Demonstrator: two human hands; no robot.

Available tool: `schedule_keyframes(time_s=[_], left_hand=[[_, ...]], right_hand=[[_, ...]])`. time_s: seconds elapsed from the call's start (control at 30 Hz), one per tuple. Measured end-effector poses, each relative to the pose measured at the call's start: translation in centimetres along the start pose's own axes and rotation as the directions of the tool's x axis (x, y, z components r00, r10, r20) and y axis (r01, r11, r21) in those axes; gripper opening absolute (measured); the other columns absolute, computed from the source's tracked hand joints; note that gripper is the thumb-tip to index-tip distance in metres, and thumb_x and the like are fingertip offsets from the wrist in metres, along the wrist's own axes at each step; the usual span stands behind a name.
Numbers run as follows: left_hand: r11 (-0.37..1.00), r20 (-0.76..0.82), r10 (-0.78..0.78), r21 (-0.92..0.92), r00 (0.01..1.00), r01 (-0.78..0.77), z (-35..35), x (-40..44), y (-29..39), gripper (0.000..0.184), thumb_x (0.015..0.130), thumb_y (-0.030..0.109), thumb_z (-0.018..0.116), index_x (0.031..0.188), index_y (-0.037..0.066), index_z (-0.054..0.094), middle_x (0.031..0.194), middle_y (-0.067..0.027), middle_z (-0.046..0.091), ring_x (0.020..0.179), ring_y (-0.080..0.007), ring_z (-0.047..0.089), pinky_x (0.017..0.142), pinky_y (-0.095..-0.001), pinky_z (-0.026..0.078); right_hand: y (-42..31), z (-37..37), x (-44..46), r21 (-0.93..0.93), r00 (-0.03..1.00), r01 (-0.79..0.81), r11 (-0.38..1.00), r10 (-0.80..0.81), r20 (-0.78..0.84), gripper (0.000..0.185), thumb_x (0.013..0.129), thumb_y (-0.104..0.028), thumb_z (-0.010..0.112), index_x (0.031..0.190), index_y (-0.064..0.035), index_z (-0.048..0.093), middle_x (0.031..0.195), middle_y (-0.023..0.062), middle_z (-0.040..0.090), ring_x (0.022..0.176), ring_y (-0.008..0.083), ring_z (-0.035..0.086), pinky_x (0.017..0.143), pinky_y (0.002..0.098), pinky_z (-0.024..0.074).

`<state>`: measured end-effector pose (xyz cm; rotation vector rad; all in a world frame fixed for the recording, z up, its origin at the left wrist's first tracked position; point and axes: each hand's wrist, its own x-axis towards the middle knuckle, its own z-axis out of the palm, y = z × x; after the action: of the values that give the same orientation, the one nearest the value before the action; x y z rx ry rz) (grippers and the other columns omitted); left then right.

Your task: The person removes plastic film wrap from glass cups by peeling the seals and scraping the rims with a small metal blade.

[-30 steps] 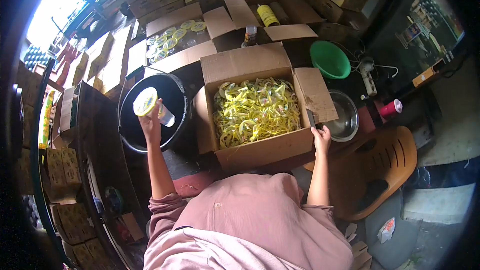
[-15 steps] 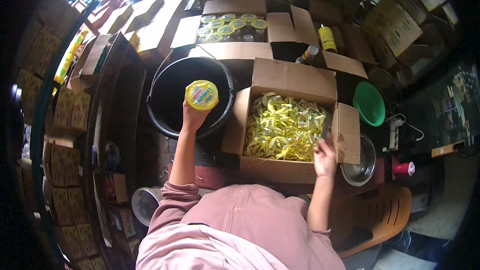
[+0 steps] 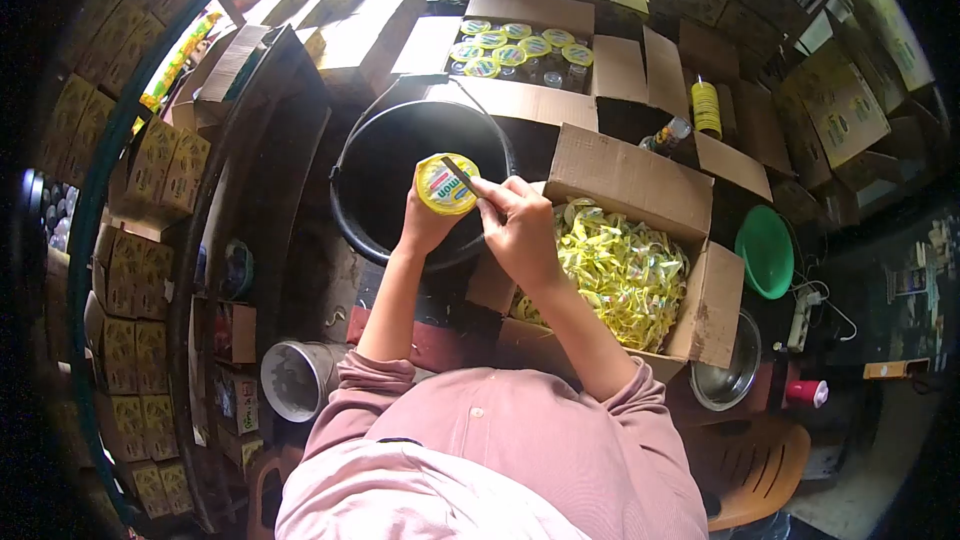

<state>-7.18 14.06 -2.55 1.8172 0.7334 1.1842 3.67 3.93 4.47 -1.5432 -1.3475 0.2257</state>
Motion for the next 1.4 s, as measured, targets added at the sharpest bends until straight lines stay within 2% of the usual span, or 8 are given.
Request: schedule_keyframes(time_s=[0.37, 0.6, 0.7, 1.07, 1.2, 1.23, 1.3, 1.4], left_hand=[[0.998, 0.015, -0.062, 0.033, 0.998, 0.061, -0.2, -0.1, 0.6, 0.056, 0.06, 0.006, 0.075, 0.106, 0.004, 0.044, 0.095, -0.0082, 0.058, 0.086, -0.0168, 0.059, 0.076, -0.0279, 0.048], [0.999, 0.046, -0.044, 0.03, 0.998, 0.042, 0.0, -0.2, -0.4, 0.058, 0.059, 0.008, 0.077, 0.105, 0.006, 0.041, 0.092, -0.0102, 0.059, 0.086, -0.0212, 0.06, 0.073, -0.0307, 0.049], [0.998, 0.035, -0.038, 0.042, 0.999, 0.037, 0.0, -0.2, -0.2, 0.058, 0.058, 0.008, 0.077, 0.104, 0.006, 0.041, 0.092, -0.0103, 0.059, 0.085, -0.0218, 0.06, 0.073, -0.0307, 0.049], [0.988, -0.015, 0.07, 0.138, 0.997, -0.067, 0.0, 0.0, -0.5, 0.055, 0.058, 0.008, 0.076, 0.103, 0.005, 0.044, 0.088, -0.01, 0.059, 0.082, -0.0224, 0.06, 0.074, -0.0303, 0.048], [0.999, 0.07, 0.01, 0.03, 0.997, -0.012, -0.6, 0.0, 0.5, 0.047, 0.057, 0.009, 0.076, 0.096, 0.003, 0.051, 0.087, -0.0093, 0.058, 0.082, -0.0215, 0.058, 0.075, -0.0295, 0.047], [1.0, 0.111, -0.009, -0.027, 0.994, 0.013, -0.6, 0.0, 0.7, 0.045, 0.057, 0.009, 0.075, 0.095, 0.003, 0.052, 0.088, -0.0093, 0.058, 0.082, -0.0213, 0.058, 0.075, -0.0294, 0.047], [0.988, 0.196, -0.039, -0.139, 0.98, 0.067, -0.8, -0.1, 1.0, 0.041, 0.057, 0.009, 0.074, 0.092, 0.002, 0.054, 0.089, -0.0093, 0.057, 0.084, -0.0211, 0.057, 0.076, -0.0293, 0.046], [0.988, 0.244, 0.034, -0.157, 0.969, 0.005, -0.6, -0.1, 0.2, 0.042, 0.057, 0.008, 0.074, 0.094, 0.002, 0.055, 0.09, -0.0093, 0.057, 0.084, -0.0202, 0.057, 0.076, -0.0293, 0.046]], right_hand=[[0.1, 0.9, 0.3, -0.09, 0.991, 0.114, 0.989, -0.107, 0.083, 0.025, 0.069, 0.003, 0.057, 0.092, -0.0024, 0.064, 0.066, 0.0135, 0.052, 0.057, 0.0274, 0.054, 0.054, 0.0353, 0.0437], [0.6, 0.7, 0.4, -0.113, 0.987, 0.134, 0.985, -0.123, 0.101, 0.024, 0.068, 0.002, 0.059, 0.09, -0.0055, 0.066, 0.063, 0.0127, 0.052, 0.056, 0.0254, 0.051, 0.055, 0.0338, 0.0406], [0.2, -0.3, -0.1, -0.179, 0.978, 0.113, 0.977, -0.078, 0.192, 0.025, 0.07, 0.001, 0.054, 0.092, -0.0036, 0.064, 0.07, 0.014, 0.052, 0.062, 0.029, 0.056, 0.06, 0.0373, 0.046], [-0.4, -4.0, -2.3, -0.164, 0.975, 0.019, 0.986, 0.018, 0.222, 0.025, 0.07, 0.002, 0.055, 0.092, -0.0039, 0.065, 0.072, 0.0161, 0.056, 0.065, 0.0305, 0.057, 0.059, 0.0367, 0.0453], [0.4, -5.1, 0.0, -0.066, 0.97, 0.102, 0.993, -0.084, 0.23, 0.03, 0.066, 0.005, 0.059, 0.092, -0.0084, 0.066, 0.065, 0.0108, 0.052, 0.057, 0.0223, 0.054, 0.053, 0.0325, 0.0432], [1.5, -5.0, 0.9, -0.019, 0.949, 0.212, 0.977, -0.201, 0.243, 0.032, 0.066, 0.007, 0.059, 0.091, -0.0111, 0.066, 0.062, 0.0081, 0.05, 0.055, 0.0186, 0.052, 0.052, 0.03, 0.0431], [2.9, -4.7, 2.5, 0.055, 0.901, 0.289, 0.956, -0.291, 0.321, 0.031, 0.067, 0.006, 0.059, 0.091, -0.0122, 0.066, 0.063, 0.0079, 0.05, 0.056, 0.0192, 0.052, 0.052, 0.03, 0.0435], [3.3, -4.5, 3.9, 0.074, 0.839, 0.376, 0.924, -0.373, 0.396, 0.028, 0.069, 0.004, 0.059, 0.09, -0.0135, 0.067, 0.065, 0.0082, 0.053, 0.058, 0.0215, 0.054, 0.054, 0.0314, 0.0449]])
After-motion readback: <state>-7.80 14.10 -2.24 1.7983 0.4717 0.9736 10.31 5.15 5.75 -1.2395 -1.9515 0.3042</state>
